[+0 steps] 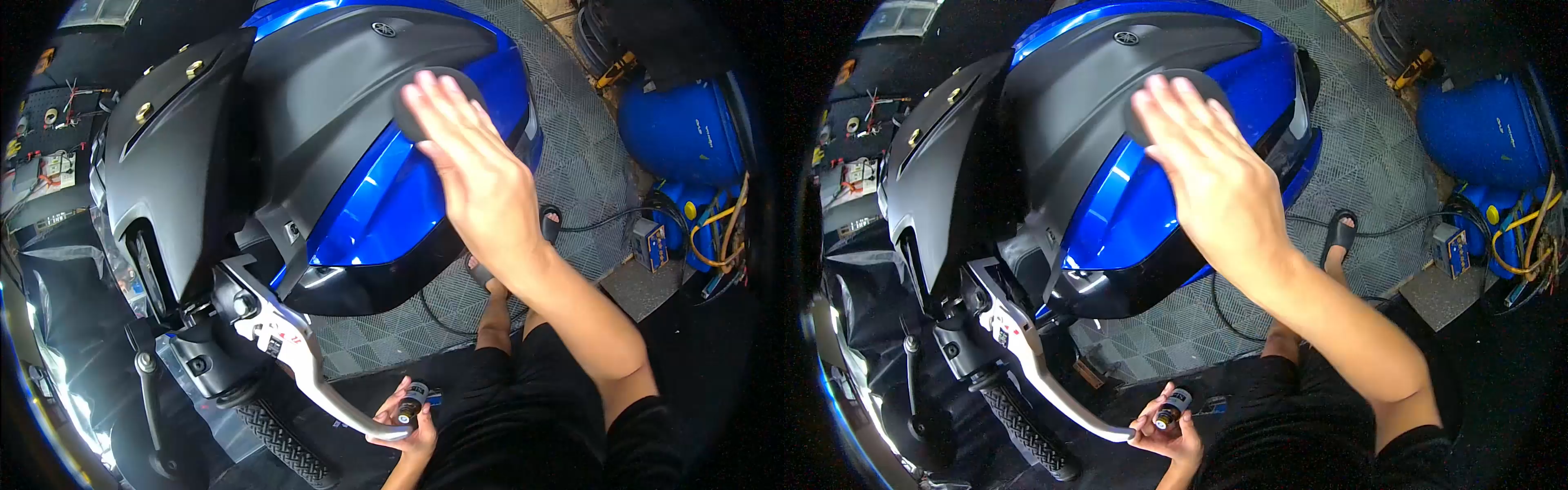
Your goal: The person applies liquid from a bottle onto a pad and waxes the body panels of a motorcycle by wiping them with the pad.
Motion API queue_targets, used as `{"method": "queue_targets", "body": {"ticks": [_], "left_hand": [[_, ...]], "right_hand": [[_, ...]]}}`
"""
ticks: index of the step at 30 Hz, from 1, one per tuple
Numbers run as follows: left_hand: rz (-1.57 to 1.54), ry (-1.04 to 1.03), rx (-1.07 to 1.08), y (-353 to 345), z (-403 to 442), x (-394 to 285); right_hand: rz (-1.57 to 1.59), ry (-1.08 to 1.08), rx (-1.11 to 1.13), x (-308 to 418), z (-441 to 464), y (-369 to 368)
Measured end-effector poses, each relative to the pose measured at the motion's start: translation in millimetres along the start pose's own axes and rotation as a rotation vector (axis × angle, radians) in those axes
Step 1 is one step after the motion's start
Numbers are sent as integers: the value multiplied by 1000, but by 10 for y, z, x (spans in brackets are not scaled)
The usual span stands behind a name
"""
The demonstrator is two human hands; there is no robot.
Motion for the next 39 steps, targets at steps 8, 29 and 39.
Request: {"method": "queue_targets", "body": {"ticks": [8, 29, 39], "left_hand": [[77, 68, 76, -85, -121, 20], [179, 204, 101, -508, -238, -193], [123, 259, 192, -843, -86, -399]], "right_hand": [[220, 308, 184, 168, -433, 97], [473, -619, -130, -3038, 641, -431], [551, -426, -165, -1749, -747, 85]]}}
Point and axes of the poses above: each hand's wrist, its own z-axis towards the middle knuckle, its own y-axis out of the back of the hand, x = y × z, the point moved 2 cm from there along z, towards the middle knuckle, and after that the axes turned 3 degrees about -y, right-handed, at the moved point
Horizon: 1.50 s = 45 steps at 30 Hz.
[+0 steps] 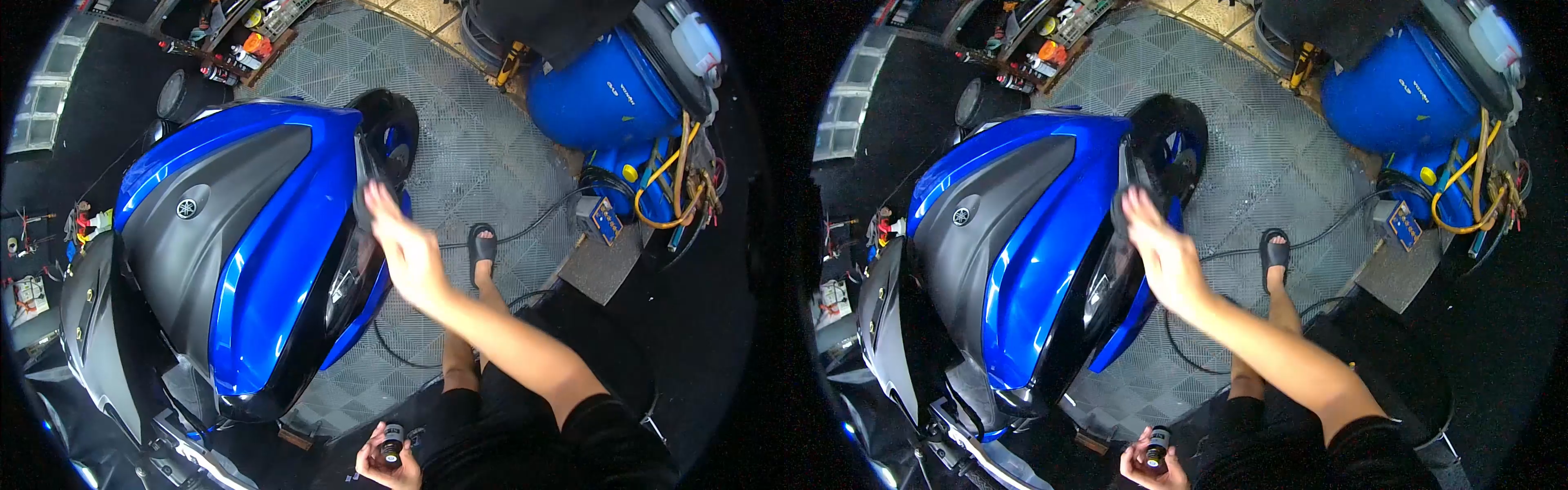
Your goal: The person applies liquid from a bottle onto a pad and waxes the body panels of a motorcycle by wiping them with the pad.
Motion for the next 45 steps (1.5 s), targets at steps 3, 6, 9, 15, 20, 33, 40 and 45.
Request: {"method": "queue_targets", "body": {"ticks": [3, 6, 9, 15, 20, 33, 40, 45], "left_hand": [[-72, -90, 5, -28, 33, 2], [21, -86, -6, 67, 20, 31], [17, -55, -13, 121, 28, 80], [-32, -196, 7, 195, 90, 206], [-13, -236, 24, 394, 51, 288], [-45, -211, -5, 562, -133, 516], [0, -219, -42, 574, -318, 411], [67, -229, -30, 423, -473, 468]], "right_hand": [[17, -145, -105, -251, 1044, -98], [9, -148, -91, -257, 971, -130], [-10, -13, 19, 193, -147, -65], [-43, -294, -259, 332, -668, -225], [-51, -297, -217, 813, -412, -508], [-100, 513, 198, 1315, -1364, -901], [-166, -82, -220, -33, -449, -39], [-149, 117, -52, -138, -1241, -207]]}}
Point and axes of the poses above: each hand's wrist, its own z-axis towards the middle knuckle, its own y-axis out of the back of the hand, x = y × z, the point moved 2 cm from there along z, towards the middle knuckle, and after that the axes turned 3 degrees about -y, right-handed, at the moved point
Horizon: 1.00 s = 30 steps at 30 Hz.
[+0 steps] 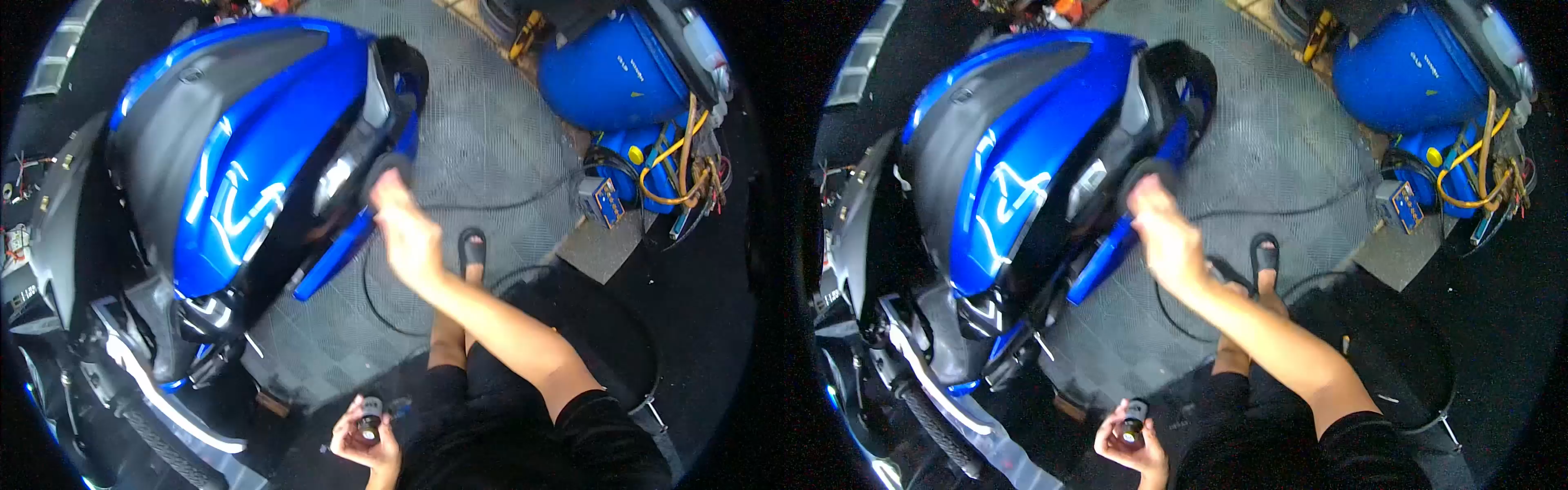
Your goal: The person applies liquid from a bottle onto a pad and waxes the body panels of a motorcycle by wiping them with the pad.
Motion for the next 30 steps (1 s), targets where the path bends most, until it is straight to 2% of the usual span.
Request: {"method": "queue_targets", "body": {"ticks": [1, 2, 3, 5, 7, 8, 11, 13, 14, 15, 17, 19, 20, 21, 23, 24, 25, 26, 28, 30], "left_hand": [[0, 79, -42, -65, -53, -13], [-11, 87, -18, -104, -78, -75], [-21, 82, -1, -141, -91, -114], [-42, 41, 48, -163, -160, -155], [-85, 56, 46, -213, -196, -231], [-59, 87, 8, -251, -194, -255], [-16, 102, -21, -369, -170, -364], [-12, 62, 24, -431, -145, -403], [-8, 56, 41, -471, -161, -366], [-34, 67, 44, -520, -192, -318], [-45, 104, 67, -559, -148, -360], [-96, 167, 95, -521, -90, -367], [-143, 151, 102, -506, -61, -332], [-146, 132, 132, -450, -48, -263], [-118, 96, 229, -351, 55, -183], [-118, 126, 219, -299, 105, -127], [-148, 93, 226, -238, 159, -40], [-137, 66, 264, -127, 220, 16], [-138, -1, 289, 69, 361, 180], [-111, -15, 273, 347, 413, 335]], "right_hand": [[-103, 118, 119, 193, -153, 35], [-180, 129, 164, 240, -126, 98], [-232, 254, 147, 79, -13, 153], [-175, 44, -50, -118, 356, 187], [-270, 3, -151, -144, 437, -30], [-153, -36, -136, 28, 286, -89], [-57, 165, 133, 231, -225, 94], [-166, 260, 108, -28, -23, 252], [-157, 190, 29, -157, 128, 272], [31, -14, -30, -279, 314, 283], [-156, 3, -298, -678, 764, 164], [-63, -453, -327, -935, 901, 134], [4, -387, -448, -949, 759, 10], [120, -466, -471, -675, 468, 0], [215, -249, -418, -161, -279, -146], [331, -146, -129, 50, -593, -113], [149, -218, -60, 95, -784, -166], [183, -226, -224, -9, -758, -280], [184, -190, -492, -311, -156, -280], [135, -356, -435, -409, 426, -13]]}}
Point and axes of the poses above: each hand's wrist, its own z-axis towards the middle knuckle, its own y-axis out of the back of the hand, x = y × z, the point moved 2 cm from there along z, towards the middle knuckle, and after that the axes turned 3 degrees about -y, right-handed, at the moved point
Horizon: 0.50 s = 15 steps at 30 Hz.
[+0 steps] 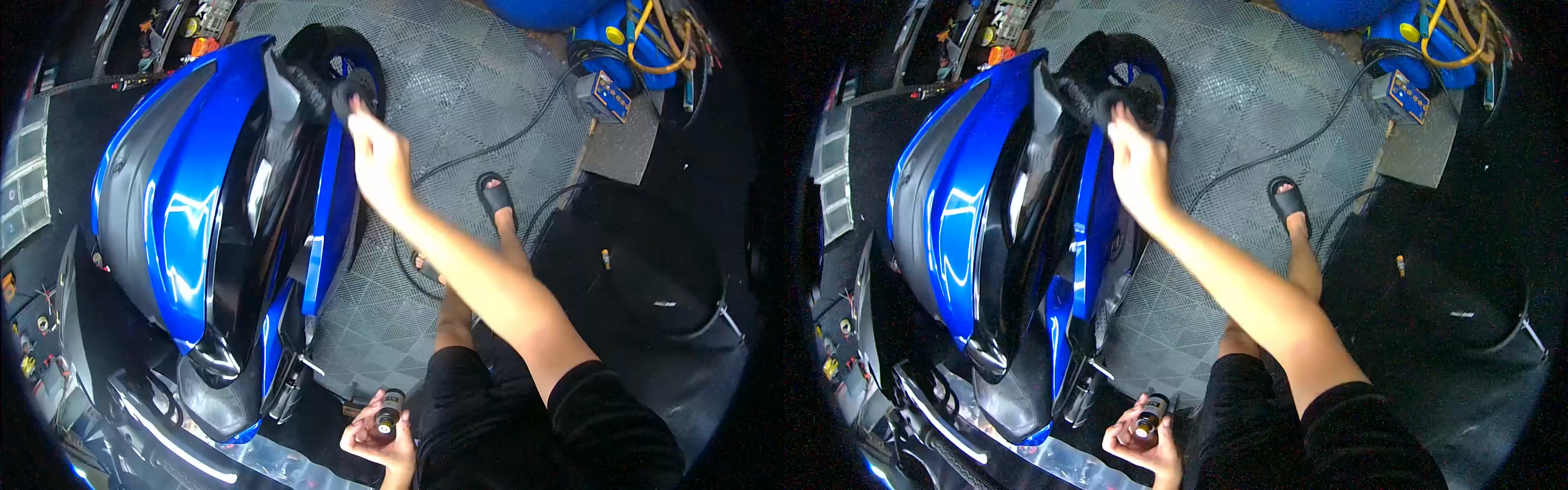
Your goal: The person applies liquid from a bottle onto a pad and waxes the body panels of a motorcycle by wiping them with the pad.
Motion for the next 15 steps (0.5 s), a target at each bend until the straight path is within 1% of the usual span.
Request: {"method": "queue_targets", "body": {"ticks": [1, 3, 4, 5, 7, 9, 10, 11, 13, 14, 15], "left_hand": [[-14, -4, -2, 129, -25, 103], [-28, -20, 27, 316, -11, 260], [-38, -32, 22, 378, 19, 290], [-39, -28, 28, 446, 22, 307], [-49, -28, 47, 572, 2, 325], [-98, -37, 86, 607, -17, 339], [-135, -44, 106, 621, -34, 370], [-144, -48, 100, 607, -36, 403], [-105, -49, 96, 660, -50, 453], [-81, -71, 109, 692, -33, 485], [-70, -66, 109, 717, -37, 527]], "right_hand": [[0, 105, -37, 8, 100, -69], [-18, 216, 19, 150, -255, -86], [76, 70, 136, 262, -592, -24], [88, 216, 169, 249, -922, 43], [-47, 243, 253, 226, -1194, 260], [-143, 157, 42, -126, -866, 273], [-161, -14, 13, -275, -623, 291], [-193, -103, 42, -436, -416, 251], [-258, -225, -105, -496, -543, -24], [-157, -83, -237, -468, -857, -113], [-42, -31, -268, -445, -1269, -165]]}}
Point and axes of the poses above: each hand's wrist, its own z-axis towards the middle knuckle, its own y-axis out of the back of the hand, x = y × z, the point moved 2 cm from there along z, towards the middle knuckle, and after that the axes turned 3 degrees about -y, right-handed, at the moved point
